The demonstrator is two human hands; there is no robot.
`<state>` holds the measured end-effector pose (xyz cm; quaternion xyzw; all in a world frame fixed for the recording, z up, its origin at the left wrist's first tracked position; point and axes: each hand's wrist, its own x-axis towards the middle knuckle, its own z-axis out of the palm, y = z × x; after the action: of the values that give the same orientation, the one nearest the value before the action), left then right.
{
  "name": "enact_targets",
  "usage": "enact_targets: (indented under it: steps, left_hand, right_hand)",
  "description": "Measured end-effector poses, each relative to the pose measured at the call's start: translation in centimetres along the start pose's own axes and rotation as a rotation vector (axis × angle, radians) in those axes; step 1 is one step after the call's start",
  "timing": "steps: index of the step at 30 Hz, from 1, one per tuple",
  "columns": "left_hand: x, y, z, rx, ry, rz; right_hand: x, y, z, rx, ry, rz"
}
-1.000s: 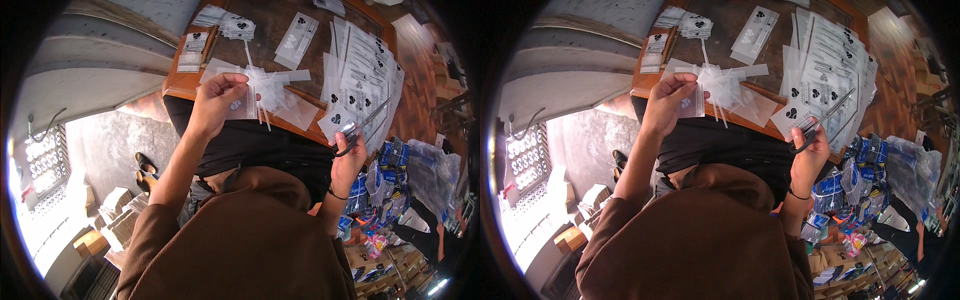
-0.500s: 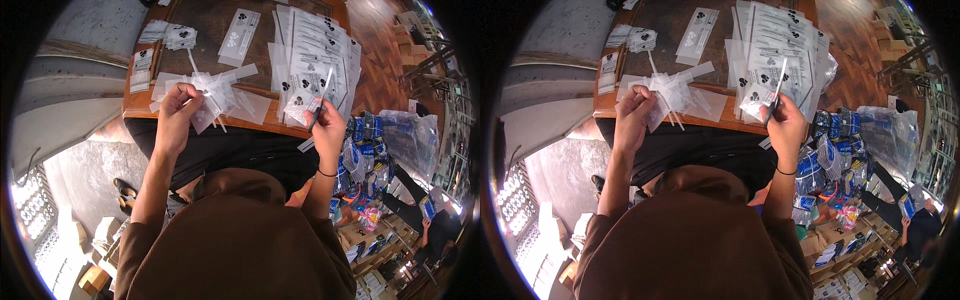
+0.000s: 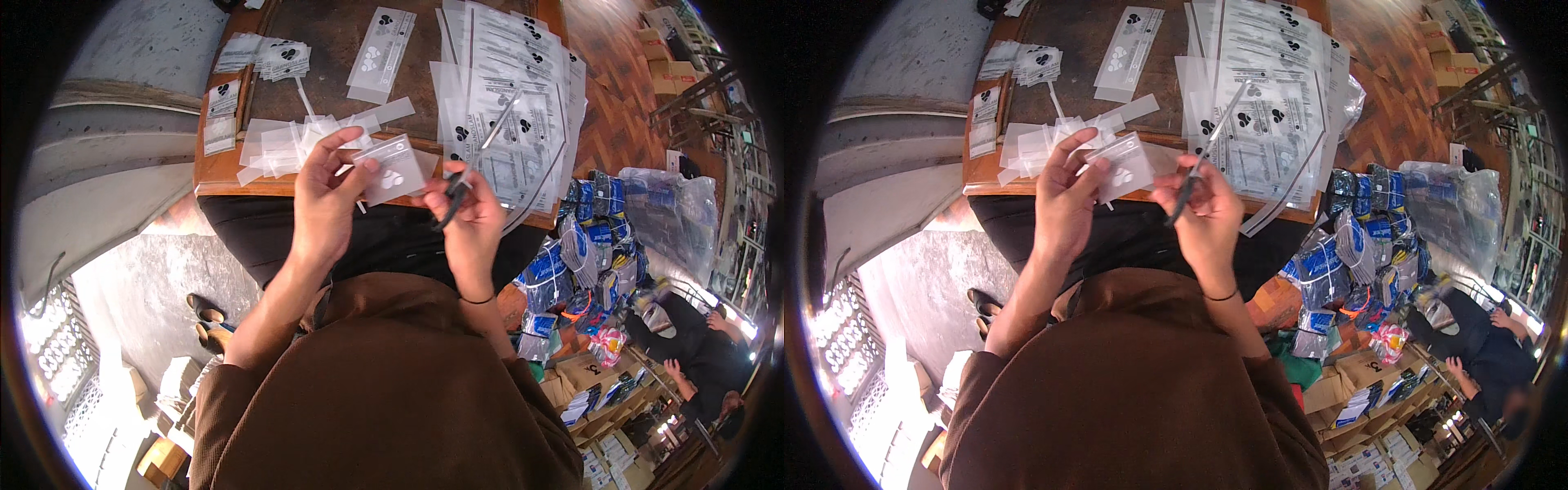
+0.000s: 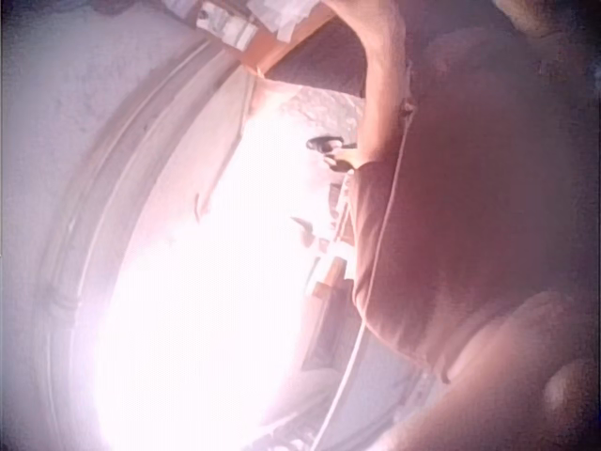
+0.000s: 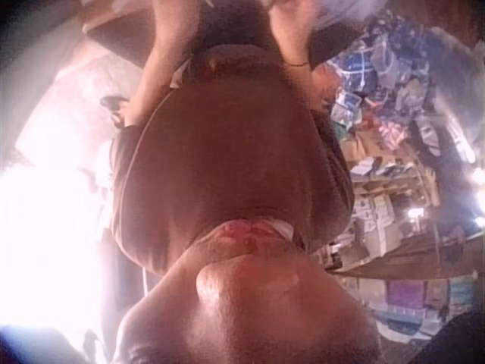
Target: The person uses scissors to cut individual plastic pouches from a multi-pouch sheet. They repeatedly pick up a sheet, cut along the perforated lines to separate pouches, and place the cut pieces on the table. The process continues with multiple sheets throughout the clip.
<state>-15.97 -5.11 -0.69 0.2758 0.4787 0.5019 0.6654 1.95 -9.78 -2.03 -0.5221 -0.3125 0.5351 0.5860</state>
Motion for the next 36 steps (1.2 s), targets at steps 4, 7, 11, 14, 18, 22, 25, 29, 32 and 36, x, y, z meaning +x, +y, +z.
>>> enact_targets:
  steps: [4, 7, 11, 14, 18, 22, 25, 29, 32, 36]
  left_hand:
    - [-0.4, -0.7, 1.2, -0.081, 0.020, 0.041]
    - [-0.5, -0.6, 0.0, -0.026, -0.048, -0.013]
    - [-0.2, 1.4, -1.6, 0.198, -0.285, -0.175]
    - [-0.4, 1.1, -2.1, 0.328, -0.379, -0.228]
    - [-0.5, 0.3, -2.2, 0.352, -0.319, -0.147]
    - [-0.4, -0.1, -1.8, -0.001, -0.103, -0.065]
    - [0.0, -0.3, -1.5, -0.186, -0.049, -0.035]
    - [0.1, 0.0, -1.6, -0.204, -0.074, -0.082]
    - [-0.1, 0.4, -1.5, -0.186, -0.071, -0.110]
    - [-0.2, 0.6, -1.3, -0.175, -0.065, -0.107]
  right_hand:
    - [0.1, 0.6, 3.0, 0.029, 0.074, 0.014]
    - [1.1, 0.5, 3.3, 0.000, 0.041, 0.020]
    - [3.0, -2.6, 0.7, -0.158, -0.208, 0.103]
    - [3.6, -3.2, 0.2, -0.273, -0.367, 0.087]
    - [3.6, -3.0, -0.1, -0.197, -0.441, 0.068]
    - [2.2, -1.9, -1.1, -0.123, -0.524, 0.067]
    - [0.3, -0.5, -1.8, -0.236, -0.599, 0.136]
    - [-0.8, 0.0, -1.6, -0.330, -0.649, 0.105]
    - [-0.8, 0.0, -1.6, -0.401, -0.636, 0.081]
    - [-0.8, -0.3, -1.5, -0.433, -0.615, 0.047]
